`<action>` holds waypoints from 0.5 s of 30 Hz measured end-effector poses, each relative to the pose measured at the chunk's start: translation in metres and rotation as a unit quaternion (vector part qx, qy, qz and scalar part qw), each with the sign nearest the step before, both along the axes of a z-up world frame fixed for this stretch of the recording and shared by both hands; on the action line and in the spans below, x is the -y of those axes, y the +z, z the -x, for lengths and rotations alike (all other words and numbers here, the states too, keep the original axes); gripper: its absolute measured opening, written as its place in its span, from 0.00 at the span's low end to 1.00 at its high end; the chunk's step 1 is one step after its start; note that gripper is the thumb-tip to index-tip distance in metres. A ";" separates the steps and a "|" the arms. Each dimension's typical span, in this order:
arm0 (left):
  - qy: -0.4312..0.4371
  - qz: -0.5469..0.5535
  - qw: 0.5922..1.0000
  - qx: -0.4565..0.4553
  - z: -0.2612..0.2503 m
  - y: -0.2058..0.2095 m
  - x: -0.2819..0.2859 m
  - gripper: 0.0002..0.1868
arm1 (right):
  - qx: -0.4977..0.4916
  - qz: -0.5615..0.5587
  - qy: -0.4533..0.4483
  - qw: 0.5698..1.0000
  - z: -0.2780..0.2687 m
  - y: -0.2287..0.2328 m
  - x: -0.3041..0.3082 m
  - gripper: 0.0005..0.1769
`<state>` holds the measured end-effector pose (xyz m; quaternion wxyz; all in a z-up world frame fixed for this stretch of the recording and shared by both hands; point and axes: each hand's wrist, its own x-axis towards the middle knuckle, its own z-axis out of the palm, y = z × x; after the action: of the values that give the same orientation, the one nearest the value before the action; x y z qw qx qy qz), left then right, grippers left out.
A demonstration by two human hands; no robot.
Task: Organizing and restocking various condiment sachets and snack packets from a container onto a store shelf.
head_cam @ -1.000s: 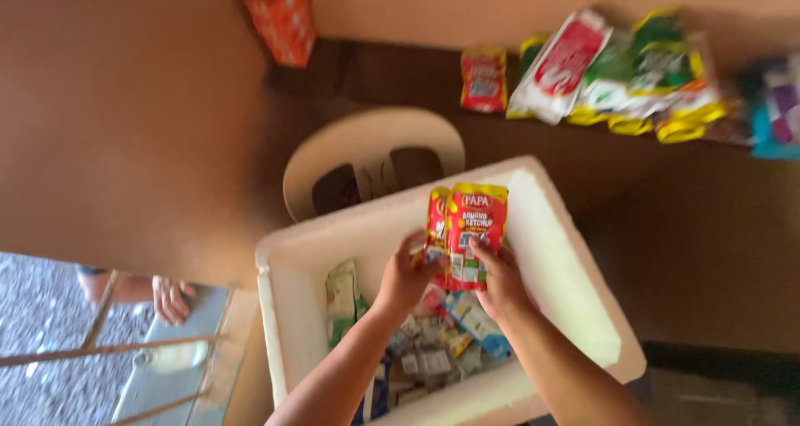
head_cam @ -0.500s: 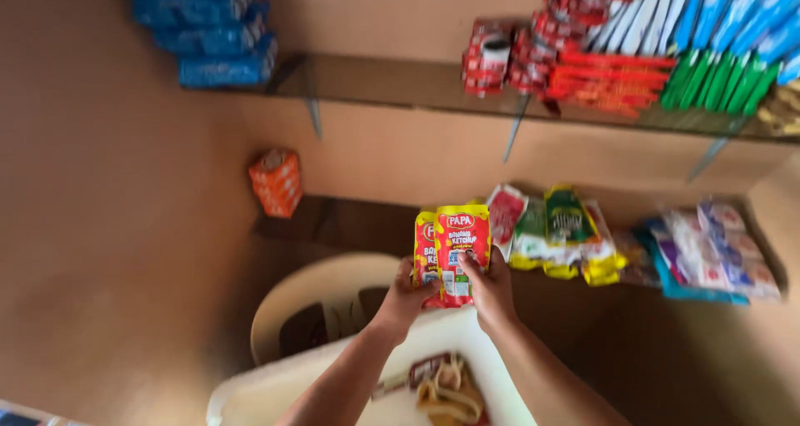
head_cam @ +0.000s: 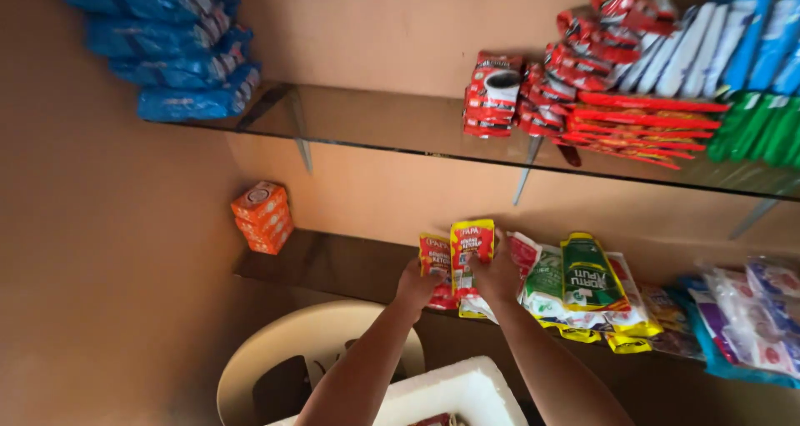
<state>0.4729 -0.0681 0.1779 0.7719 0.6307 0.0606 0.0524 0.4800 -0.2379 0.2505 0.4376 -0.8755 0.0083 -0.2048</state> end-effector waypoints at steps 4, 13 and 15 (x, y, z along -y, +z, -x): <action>0.031 -0.130 0.989 -0.058 -0.002 0.011 0.006 0.20 | 0.092 0.063 0.030 0.993 -0.015 -0.008 -0.002 0.50; 0.070 -0.521 0.842 -0.122 -0.002 0.005 0.018 0.27 | 0.152 0.133 0.115 0.973 -0.045 -0.054 -0.003 0.19; 0.077 -0.473 0.858 -0.184 -0.009 -0.004 0.016 0.28 | 0.031 0.151 0.099 0.983 -0.036 -0.043 -0.010 0.17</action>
<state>0.4821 -0.0845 0.1743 0.3487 0.9115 0.2174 0.0173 0.5160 -0.2274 0.2074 0.3183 -0.9214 -0.1226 -0.1863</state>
